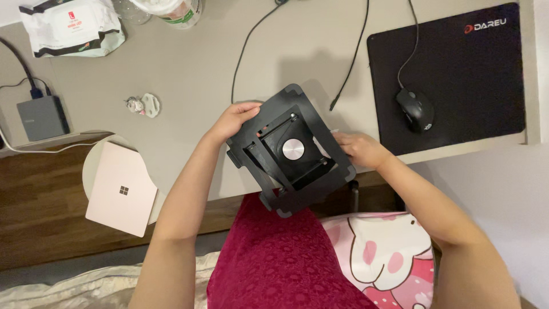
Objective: The person wipes the exterior of a pink laptop with a wipe, then cleans the surfaces of a black laptop stand, and finishes by wiping a computer mouse.
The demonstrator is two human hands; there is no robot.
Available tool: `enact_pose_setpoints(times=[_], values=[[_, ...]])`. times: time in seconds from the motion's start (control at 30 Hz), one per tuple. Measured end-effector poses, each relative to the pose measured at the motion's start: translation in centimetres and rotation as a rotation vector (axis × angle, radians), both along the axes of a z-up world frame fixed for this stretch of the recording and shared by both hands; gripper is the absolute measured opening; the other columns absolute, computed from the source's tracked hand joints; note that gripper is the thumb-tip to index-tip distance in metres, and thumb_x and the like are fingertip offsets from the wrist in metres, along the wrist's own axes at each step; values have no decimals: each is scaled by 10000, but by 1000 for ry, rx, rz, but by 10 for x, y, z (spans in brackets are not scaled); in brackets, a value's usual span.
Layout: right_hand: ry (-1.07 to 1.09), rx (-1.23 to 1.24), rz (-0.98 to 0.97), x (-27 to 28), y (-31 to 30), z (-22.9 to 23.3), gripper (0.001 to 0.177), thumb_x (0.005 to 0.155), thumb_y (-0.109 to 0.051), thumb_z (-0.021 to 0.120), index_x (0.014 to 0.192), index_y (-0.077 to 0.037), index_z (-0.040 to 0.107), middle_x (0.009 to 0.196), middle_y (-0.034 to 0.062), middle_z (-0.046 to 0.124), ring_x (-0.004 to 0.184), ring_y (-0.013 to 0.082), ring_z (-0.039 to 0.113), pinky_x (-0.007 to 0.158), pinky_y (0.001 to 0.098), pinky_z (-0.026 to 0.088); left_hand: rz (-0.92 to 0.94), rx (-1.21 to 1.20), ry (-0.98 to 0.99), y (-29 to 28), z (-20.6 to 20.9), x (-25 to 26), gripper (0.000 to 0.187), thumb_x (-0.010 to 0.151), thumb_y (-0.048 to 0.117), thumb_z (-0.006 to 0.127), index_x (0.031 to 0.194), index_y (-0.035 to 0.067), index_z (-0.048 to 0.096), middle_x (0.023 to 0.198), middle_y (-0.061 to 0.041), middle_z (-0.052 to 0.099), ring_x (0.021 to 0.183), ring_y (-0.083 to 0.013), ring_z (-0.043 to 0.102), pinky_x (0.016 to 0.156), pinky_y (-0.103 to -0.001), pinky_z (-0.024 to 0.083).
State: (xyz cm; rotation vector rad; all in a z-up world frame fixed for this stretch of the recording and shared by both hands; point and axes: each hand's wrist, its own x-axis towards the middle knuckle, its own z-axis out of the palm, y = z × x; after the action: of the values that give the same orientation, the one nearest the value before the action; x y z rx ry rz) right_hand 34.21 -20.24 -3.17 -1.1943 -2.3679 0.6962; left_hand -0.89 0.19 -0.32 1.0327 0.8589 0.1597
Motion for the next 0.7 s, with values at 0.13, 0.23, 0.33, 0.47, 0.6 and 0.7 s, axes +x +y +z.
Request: enact_pose_setpoints(times=[0.13, 0.23, 0.33, 0.47, 0.6, 0.7], values=[[15, 38, 14, -2, 7, 3, 462, 650, -37, 759, 1111, -20, 735, 1275, 141, 686, 1248, 332, 623, 1026, 420, 522, -12, 4, -9, 0, 2, -1, 330, 1061, 191, 537, 1322, 40, 672, 943, -71, 757, 747, -141, 703, 715, -286, 589], [54, -4, -147, -9, 3, 7, 443, 738, 4, 729, 1180, -7, 727, 1363, 135, 681, 1223, 297, 650, 1027, 380, 539, 15, -9, 27, 0, 2, 0, 331, 1055, 195, 543, 1315, 45, 680, 913, -82, 752, 712, -159, 687, 679, -307, 581], [71, 6, -165, -12, -8, 9, 447, 708, 3, 721, 1154, -13, 718, 1370, 118, 664, 1247, 296, 656, 1067, 381, 538, 12, -6, 8, 1, 0, -1, 333, 1055, 199, 540, 1315, 45, 680, 926, -77, 757, 738, -149, 699, 694, -302, 587], [-63, -55, -215, -2, -36, 14, 464, 637, 13, 724, 1097, -50, 746, 1323, 83, 686, 1205, 287, 670, 1015, 376, 541, -13, 33, -46, 0, -6, -1, 330, 1069, 205, 534, 1308, 31, 682, 938, -76, 756, 761, -143, 708, 719, -297, 596], [-35, -97, -300, 0, -52, 14, 493, 686, -3, 757, 1177, -39, 732, 1356, 98, 673, 1193, 295, 656, 982, 377, 536, 2, 27, -20, 0, -10, -2, 328, 1061, 202, 533, 1304, 40, 682, 927, -78, 758, 746, -152, 711, 705, -304, 597], [2, -41, -345, -8, -51, 8, 478, 734, 11, 743, 1207, -45, 722, 1375, 101, 665, 1222, 295, 655, 1004, 376, 544, 1, 20, -38, 0, -14, -4, 327, 1065, 208, 530, 1299, 41, 685, 927, -78, 759, 748, -155, 714, 699, -307, 595]])
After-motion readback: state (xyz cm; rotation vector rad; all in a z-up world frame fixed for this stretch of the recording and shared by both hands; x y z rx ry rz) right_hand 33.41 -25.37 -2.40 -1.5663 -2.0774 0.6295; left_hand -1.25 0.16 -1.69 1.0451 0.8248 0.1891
